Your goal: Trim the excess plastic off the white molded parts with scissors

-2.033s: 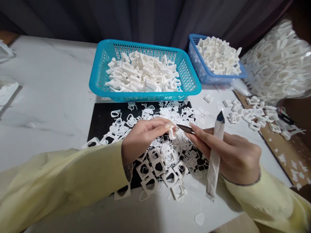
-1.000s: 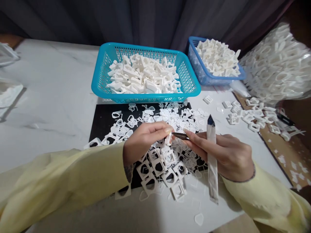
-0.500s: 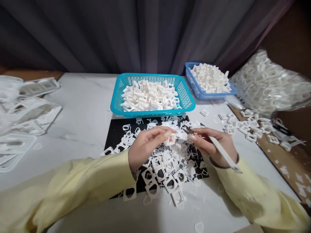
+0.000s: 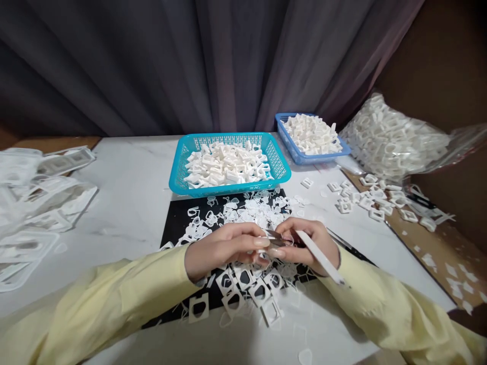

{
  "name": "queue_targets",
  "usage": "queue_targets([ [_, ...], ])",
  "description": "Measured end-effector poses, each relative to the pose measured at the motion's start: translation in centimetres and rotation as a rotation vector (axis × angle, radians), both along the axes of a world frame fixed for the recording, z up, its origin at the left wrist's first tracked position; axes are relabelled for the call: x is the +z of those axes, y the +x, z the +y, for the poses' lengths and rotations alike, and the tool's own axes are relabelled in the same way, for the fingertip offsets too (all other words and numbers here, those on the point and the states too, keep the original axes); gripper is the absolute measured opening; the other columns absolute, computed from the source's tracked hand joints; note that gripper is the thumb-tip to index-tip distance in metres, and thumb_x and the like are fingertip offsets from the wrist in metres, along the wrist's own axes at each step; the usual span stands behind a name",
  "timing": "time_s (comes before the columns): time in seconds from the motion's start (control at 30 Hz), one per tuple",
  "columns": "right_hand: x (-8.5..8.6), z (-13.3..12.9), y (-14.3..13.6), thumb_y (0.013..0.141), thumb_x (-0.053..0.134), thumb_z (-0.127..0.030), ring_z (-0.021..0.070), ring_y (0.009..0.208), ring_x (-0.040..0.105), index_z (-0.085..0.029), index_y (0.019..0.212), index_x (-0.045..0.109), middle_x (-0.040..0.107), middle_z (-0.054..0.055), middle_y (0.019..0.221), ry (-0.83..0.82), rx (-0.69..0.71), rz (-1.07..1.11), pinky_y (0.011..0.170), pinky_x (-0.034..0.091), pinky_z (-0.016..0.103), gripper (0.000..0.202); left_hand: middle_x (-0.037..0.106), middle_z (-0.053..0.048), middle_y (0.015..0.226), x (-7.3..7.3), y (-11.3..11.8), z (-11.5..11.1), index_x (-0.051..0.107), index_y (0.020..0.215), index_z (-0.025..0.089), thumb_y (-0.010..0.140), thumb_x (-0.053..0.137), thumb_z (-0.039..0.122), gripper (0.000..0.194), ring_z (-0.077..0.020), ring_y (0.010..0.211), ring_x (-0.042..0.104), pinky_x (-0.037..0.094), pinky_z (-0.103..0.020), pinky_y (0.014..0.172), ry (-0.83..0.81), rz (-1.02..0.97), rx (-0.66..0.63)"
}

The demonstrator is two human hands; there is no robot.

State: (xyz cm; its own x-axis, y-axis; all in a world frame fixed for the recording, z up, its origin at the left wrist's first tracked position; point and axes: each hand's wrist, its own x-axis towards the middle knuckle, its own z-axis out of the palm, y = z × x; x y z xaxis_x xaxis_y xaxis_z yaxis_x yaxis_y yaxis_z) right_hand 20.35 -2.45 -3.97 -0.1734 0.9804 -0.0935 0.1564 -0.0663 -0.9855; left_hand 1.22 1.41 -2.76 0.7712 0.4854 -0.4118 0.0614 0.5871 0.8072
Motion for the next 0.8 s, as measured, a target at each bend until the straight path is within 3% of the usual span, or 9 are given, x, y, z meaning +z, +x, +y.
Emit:
queue_targets([
  [0.13,-0.4,0.3,0.3,0.059,0.074,-0.042,0.0038,0.041,0.034,-0.014,0.069,0.057,0.043,-0.007,0.049,-0.009,0.012,0.061,0.039,0.028,0.018,0.034,0.056,-0.002,0.087,0.4,-0.1,0.2,0.06,0.081,0.017,0.079,0.058,0.043,0.026,-0.0191,0.088,0.06,0.043,-0.038,0.087,0.021,0.033,-0.034],
  [0.23,-0.5,0.2,0.3,0.064,0.071,-0.046,0.0042,0.041,0.033,-0.014,0.071,0.058,0.042,-0.007,0.048,-0.024,0.043,0.077,0.039,0.027,0.018,0.035,0.055,-0.001,0.081,0.7,-0.1,-0.1,0.057,0.085,0.017,0.077,0.061,0.037,0.021,-0.0173,0.081,0.058,0.043,-0.031,0.074,0.21,0.137,-0.123],
  [0.33,-0.2,-0.1,0.0,0.057,0.077,-0.043,0.005,0.044,0.036,-0.014,0.067,0.059,0.044,-0.007,0.05,-0.036,0.069,0.057,0.041,0.03,0.019,0.035,0.054,0.0,0.075,0.7,0.0,-0.8,0.055,0.082,0.018,0.079,0.058,0.034,0.016,-0.016,0.073,0.053,0.042,-0.027,0.065,0.445,0.253,-0.127],
  [0.4,-0.1,-0.4,-0.3,0.054,0.08,-0.04,0.0053,0.046,0.038,-0.014,0.064,0.059,0.046,-0.006,0.051,-0.039,0.073,0.044,0.043,0.032,0.019,0.035,0.052,0.001,0.071,0.7,0.0,-1.2,0.054,0.081,0.018,0.081,0.055,0.036,0.018,-0.0159,0.07,0.052,0.042,-0.027,0.061,0.508,0.308,-0.13],
  [0.63,0.4,-0.7,-0.3,0.06,0.078,-0.034,0.0051,0.047,0.036,-0.014,0.063,0.059,0.046,-0.007,0.049,-0.014,-0.002,0.029,0.046,0.03,0.019,0.027,0.049,0.006,0.068,1.0,0.2,-1.0,0.045,0.084,0.021,0.077,0.061,0.034,0.022,-0.0134,0.065,0.06,0.048,-0.026,0.061,0.28,0.159,-0.003],
  [0.8,0.3,-0.6,-0.1,0.061,0.077,-0.03,0.0044,0.045,0.033,-0.014,0.061,0.06,0.043,-0.007,0.048,-0.042,-0.019,0.112,0.04,0.024,0.019,0.024,0.055,0.005,0.061,0.8,0.1,-0.7,0.051,0.082,0.018,0.076,0.065,0.029,0.019,-0.013,0.056,0.063,0.042,-0.022,0.052,0.271,0.174,0.059],
])
